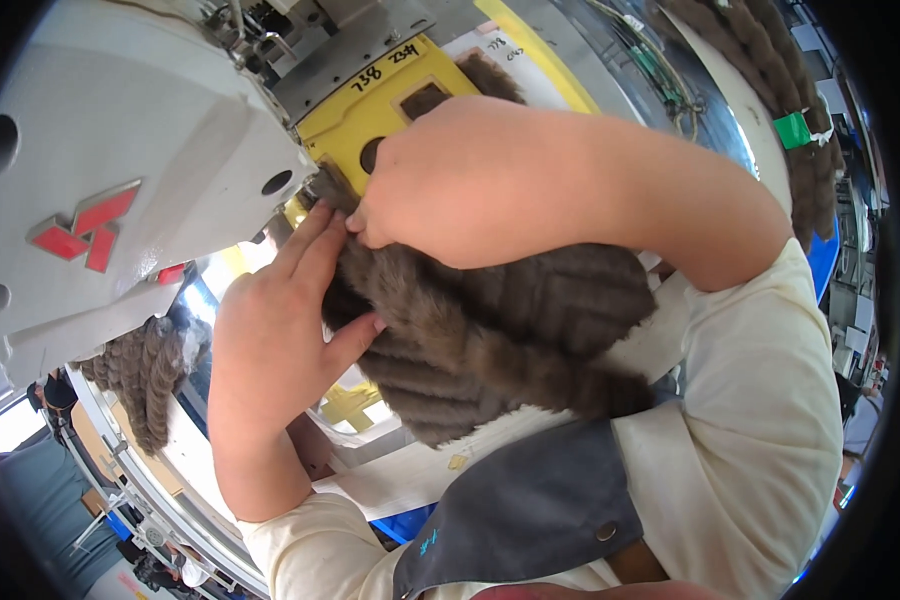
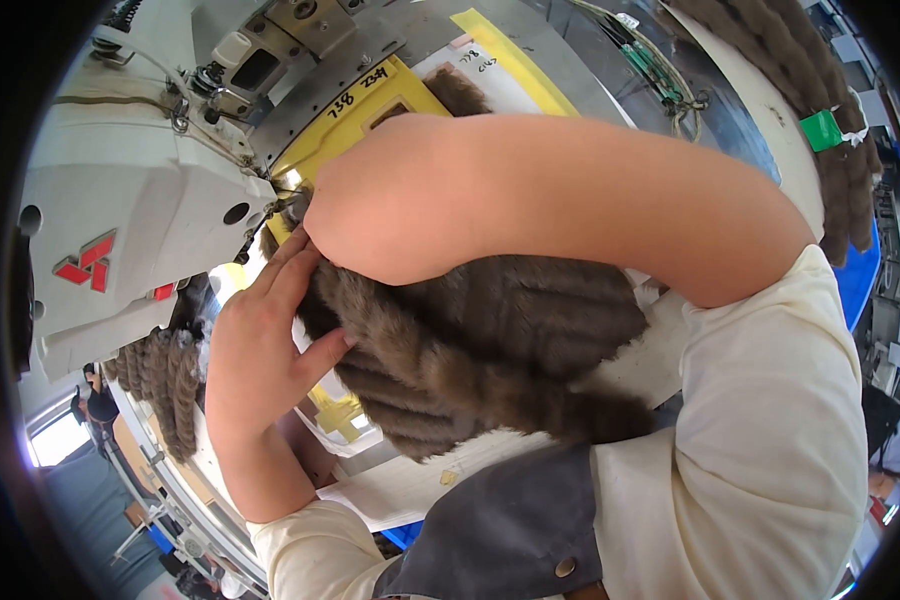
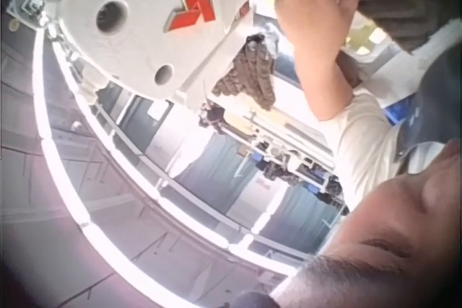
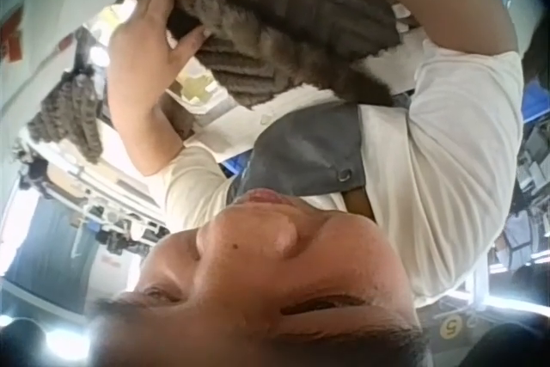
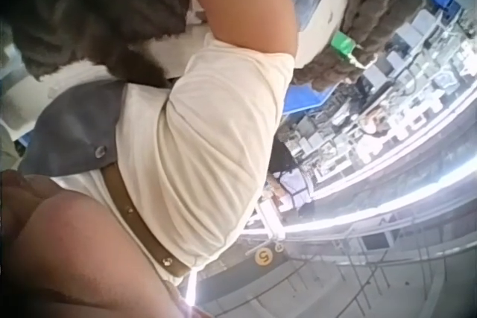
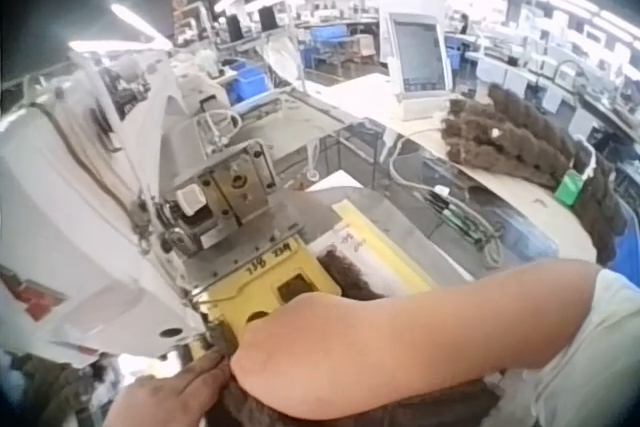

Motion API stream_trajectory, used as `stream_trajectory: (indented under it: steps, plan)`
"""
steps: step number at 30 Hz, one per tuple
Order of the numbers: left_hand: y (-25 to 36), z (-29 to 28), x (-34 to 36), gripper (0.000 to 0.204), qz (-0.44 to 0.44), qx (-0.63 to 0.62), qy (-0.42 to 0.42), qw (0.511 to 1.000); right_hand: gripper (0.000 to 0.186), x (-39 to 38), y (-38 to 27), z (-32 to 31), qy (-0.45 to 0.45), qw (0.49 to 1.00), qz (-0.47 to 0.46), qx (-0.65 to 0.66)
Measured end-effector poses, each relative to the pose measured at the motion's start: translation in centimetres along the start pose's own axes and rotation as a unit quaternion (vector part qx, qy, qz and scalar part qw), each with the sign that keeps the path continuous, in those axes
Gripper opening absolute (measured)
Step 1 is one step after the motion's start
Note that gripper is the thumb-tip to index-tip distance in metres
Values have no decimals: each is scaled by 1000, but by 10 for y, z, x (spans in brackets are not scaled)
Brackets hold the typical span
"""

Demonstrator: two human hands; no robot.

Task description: Using an industrial sewing machine to assemble processed fur fabric pieces.

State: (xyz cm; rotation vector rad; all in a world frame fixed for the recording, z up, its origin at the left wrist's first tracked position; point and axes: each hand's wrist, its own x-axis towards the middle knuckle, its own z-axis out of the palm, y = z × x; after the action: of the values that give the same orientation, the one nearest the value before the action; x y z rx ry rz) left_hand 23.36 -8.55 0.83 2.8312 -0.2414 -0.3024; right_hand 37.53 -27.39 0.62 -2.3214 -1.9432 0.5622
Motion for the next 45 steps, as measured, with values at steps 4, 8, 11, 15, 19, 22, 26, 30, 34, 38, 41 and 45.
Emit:
stream_trajectory:
  steps: [4, 8, 11, 15, 19, 22, 26, 30, 34, 38, 41, 45]
  plan:
    - [3, -4, -3, 76, -8, -6, -4, 1000, 33, -3, -2, -2, 31, 999, -8, -2]
    - [2, -2, -8, 76, -15, 6, 3, 1000, 34, -4, -3, 0, 8, 1000, -7, 23]
    - [10, -10, -8, 75, -30, -19, -17, 999, 40, -10, 1, 22, 56, 990, -7, 132]
    - [12, -1, -15, 80, -45, -6, -1, 999, 47, -49, -8, 45, 149, 979, -71, 122]
    - [37, 14, -26, 84, -19, 36, 88, 995, 46, -91, -14, 49, 127, 986, -24, 107]
    - [72, 27, -39, 72, 97, 57, 140, 984, 42, -99, -15, 62, 176, 979, -17, 101]
    - [117, 55, -54, 31, 190, 135, 136, 963, 38, -101, -11, 77, 228, 958, -93, 149]
    - [121, 26, -87, 26, 107, 105, 112, 982, 35, -107, -18, 89, 249, 946, -119, 169]
    - [91, 16, -152, 26, -135, -81, 345, 925, 35, -107, -24, 91, 218, 948, -123, 199]
    - [50, 27, -198, 32, -101, -145, 453, 874, 32, -110, -30, 87, 188, 945, -112, 241]
    - [58, 49, -202, 33, -105, -154, 476, 859, 31, -108, -41, 84, 185, 953, -95, 223]
    - [85, 65, -186, 37, -35, -51, 467, 882, 30, -104, -75, 66, 187, 953, -95, 219]
